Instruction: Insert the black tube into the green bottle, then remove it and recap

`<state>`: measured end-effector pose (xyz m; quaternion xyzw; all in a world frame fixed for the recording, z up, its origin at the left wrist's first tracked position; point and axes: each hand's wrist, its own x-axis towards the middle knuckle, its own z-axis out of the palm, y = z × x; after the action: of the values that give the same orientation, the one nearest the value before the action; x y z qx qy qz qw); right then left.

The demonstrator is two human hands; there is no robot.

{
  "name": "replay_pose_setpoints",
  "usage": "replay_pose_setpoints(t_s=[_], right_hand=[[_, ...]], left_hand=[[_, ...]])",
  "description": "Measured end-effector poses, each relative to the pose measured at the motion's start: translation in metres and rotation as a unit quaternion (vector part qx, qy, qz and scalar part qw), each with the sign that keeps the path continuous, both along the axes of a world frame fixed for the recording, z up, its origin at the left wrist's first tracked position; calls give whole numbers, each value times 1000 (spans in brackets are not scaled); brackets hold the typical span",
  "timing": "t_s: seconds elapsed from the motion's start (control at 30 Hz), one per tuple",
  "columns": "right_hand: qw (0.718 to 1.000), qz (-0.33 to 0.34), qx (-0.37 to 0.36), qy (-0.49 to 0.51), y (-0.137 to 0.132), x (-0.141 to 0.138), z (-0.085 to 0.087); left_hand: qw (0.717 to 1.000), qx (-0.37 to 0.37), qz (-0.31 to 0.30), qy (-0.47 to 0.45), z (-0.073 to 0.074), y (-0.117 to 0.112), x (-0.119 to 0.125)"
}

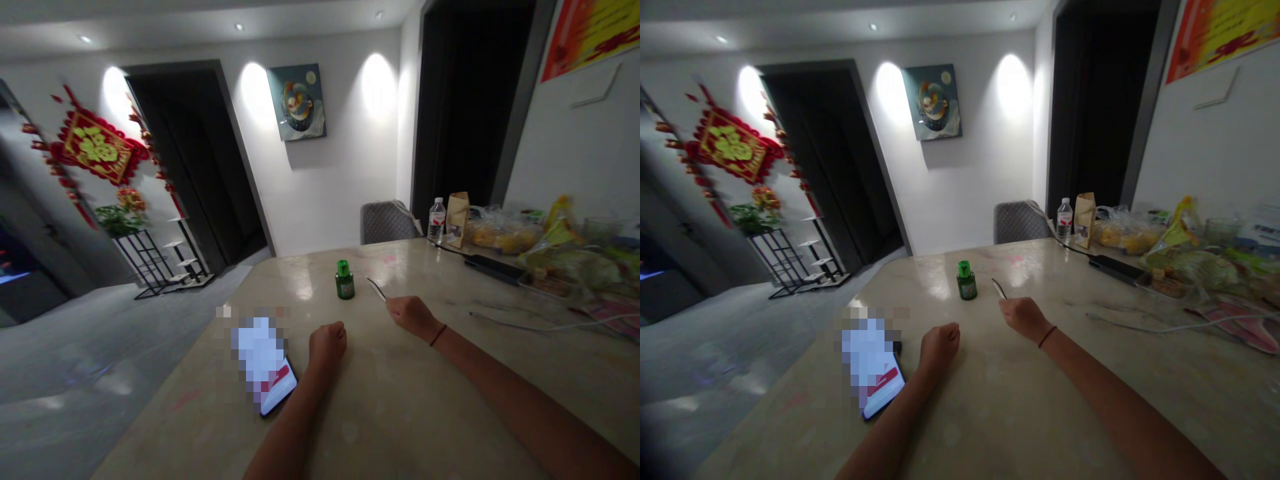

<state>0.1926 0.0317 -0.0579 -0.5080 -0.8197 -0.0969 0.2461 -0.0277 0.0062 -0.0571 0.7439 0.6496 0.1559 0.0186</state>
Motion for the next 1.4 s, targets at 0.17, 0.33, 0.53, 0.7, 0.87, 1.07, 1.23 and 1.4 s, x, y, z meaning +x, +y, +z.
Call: replay_pose_setpoints(t_s=[0.17, 0.33, 0.53, 0.7, 0.87, 1.07, 1.23, 1.4], right_hand=[[998, 31, -7, -47, -1, -10, -20], [996, 49, -30, -70, -4, -15, -37], [992, 47, -56, -98, -8, -17, -36], [992, 49, -54, -103, -9, -18, -33], [992, 39, -55, -108, -10, -18, -32], [992, 40, -40, -110, -10, -18, -33], [994, 43, -21, -98, -7, -17, -37], [996, 31, 5, -79, -6, -17, -40]], left_hand=[[1000, 4, -20, 8, 0, 0, -2], [999, 15, -32, 29, -2, 3, -10], [997, 23, -49, 46, -7, 3, -9], [997, 24, -66, 42, -9, 3, -7], [998, 37, -47, 21, -8, 3, -7], [998, 23, -54, 33, -8, 3, -2], [998, 39, -38, 17, -11, 5, -3], [997, 78, -15, -14, -17, 7, -5]])
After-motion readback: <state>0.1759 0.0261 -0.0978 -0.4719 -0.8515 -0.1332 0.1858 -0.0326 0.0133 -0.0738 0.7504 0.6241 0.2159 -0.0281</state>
